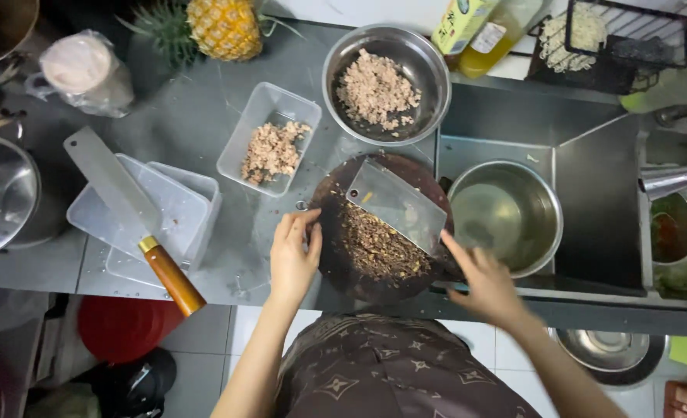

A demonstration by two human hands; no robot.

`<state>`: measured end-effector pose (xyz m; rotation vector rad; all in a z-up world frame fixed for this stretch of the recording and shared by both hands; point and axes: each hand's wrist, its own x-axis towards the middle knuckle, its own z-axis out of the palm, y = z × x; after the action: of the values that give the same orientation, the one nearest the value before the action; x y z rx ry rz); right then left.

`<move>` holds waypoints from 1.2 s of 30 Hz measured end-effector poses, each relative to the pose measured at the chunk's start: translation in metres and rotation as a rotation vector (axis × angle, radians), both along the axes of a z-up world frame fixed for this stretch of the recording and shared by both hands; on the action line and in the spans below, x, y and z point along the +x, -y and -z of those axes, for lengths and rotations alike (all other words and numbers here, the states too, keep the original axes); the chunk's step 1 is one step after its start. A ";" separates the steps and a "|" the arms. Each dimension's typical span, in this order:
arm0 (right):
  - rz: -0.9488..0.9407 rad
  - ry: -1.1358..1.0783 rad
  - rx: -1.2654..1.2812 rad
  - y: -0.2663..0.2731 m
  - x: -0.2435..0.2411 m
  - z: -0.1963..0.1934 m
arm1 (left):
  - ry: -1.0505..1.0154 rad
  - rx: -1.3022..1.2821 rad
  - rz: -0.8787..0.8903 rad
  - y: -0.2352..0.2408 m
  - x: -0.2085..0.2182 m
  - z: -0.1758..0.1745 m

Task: The recorder chops ingredients on a board, transfers them to containers, washes the cutting board, and peels lemongrass.

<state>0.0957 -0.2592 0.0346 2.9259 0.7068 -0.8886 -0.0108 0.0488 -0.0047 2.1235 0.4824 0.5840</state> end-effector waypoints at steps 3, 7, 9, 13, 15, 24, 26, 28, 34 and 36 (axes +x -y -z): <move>0.066 0.351 0.453 0.027 -0.026 0.057 | 0.038 -0.054 0.023 0.002 0.019 0.012; 0.017 0.511 0.589 0.017 -0.031 0.022 | -0.007 -0.051 0.013 0.005 0.040 0.019; 0.268 0.240 0.301 0.018 -0.030 0.001 | 0.054 0.063 -0.024 0.007 0.044 0.024; 0.195 0.272 0.481 0.033 -0.015 -0.002 | 0.037 0.039 -0.022 0.009 0.051 0.035; 0.324 0.145 0.456 0.028 -0.007 -0.011 | 0.086 0.082 0.020 0.009 0.056 0.042; 0.576 -0.144 0.512 0.053 -0.028 0.002 | -0.030 0.018 0.275 0.003 0.079 0.044; 0.752 -0.250 0.623 0.064 -0.031 0.001 | -0.021 0.078 0.353 0.001 0.079 0.045; 0.927 -0.356 0.739 0.080 -0.038 0.013 | -0.011 0.143 0.430 0.000 0.075 0.040; 1.078 -0.476 0.783 0.087 -0.064 0.023 | -0.070 0.243 0.520 0.022 0.060 0.025; 1.103 -0.627 0.908 0.084 -0.074 0.038 | -0.093 0.295 0.470 0.036 0.057 0.023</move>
<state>0.0218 -0.3434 -0.0032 3.7648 -1.0141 -2.0211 0.0464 0.0131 -0.0281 2.4419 -0.0674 0.2986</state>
